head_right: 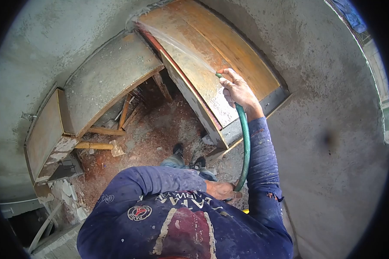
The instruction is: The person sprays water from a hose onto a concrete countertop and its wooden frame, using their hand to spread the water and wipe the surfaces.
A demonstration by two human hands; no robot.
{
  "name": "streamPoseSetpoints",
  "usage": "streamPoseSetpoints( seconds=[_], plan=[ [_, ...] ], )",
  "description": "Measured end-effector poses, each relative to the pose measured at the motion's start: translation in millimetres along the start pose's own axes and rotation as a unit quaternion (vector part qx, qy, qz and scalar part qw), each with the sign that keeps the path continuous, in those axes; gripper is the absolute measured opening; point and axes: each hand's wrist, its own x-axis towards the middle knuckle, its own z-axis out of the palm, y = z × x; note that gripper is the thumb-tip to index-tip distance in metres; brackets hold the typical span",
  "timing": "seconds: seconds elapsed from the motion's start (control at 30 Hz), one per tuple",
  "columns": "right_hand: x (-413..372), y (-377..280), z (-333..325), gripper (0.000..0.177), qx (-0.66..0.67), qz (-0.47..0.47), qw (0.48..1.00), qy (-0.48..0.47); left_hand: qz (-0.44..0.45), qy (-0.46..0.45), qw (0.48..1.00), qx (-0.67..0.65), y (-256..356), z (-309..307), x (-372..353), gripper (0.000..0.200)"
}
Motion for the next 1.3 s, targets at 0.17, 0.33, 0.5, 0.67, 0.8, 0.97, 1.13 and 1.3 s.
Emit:
streamPoseSetpoints(
  seconds=[0.17,0.33,0.5,0.67,0.8,0.97,1.13,1.3],
  plan=[
    [-2,30,-42,0.023,0.062,-0.027,0.993,0.098,0.015,-0.029,0.999,-0.017,-24,2,13,0.077],
    [-21,54,-85,0.022,0.117,-0.023,0.975,0.188,0.044,-0.005,0.999,-0.017,-20,3,12,0.083],
    [-27,65,-99,0.022,0.139,-0.017,0.972,0.191,0.012,-0.063,0.998,-0.004,-18,-2,13,0.085],
    [-13,55,-82,0.021,0.147,-0.025,0.976,0.159,0.011,-0.047,0.999,-0.019,-23,-5,13,0.083],
    [-2,51,-76,0.022,0.155,-0.026,0.977,0.142,0.029,-0.034,0.999,-0.012,-31,-9,16,0.082],
    [0,41,-72,0.024,0.150,-0.043,0.980,0.124,0.033,-0.022,0.999,-0.019,-16,-14,9,0.080],
    [-5,36,-72,0.024,0.149,-0.050,0.981,0.115,0.017,-0.027,0.999,-0.008,-15,-12,11,0.078],
    [-8,31,-68,0.023,0.140,-0.046,0.982,0.114,0.019,-0.029,0.999,0.016,-11,-11,12,0.084]
  ],
)
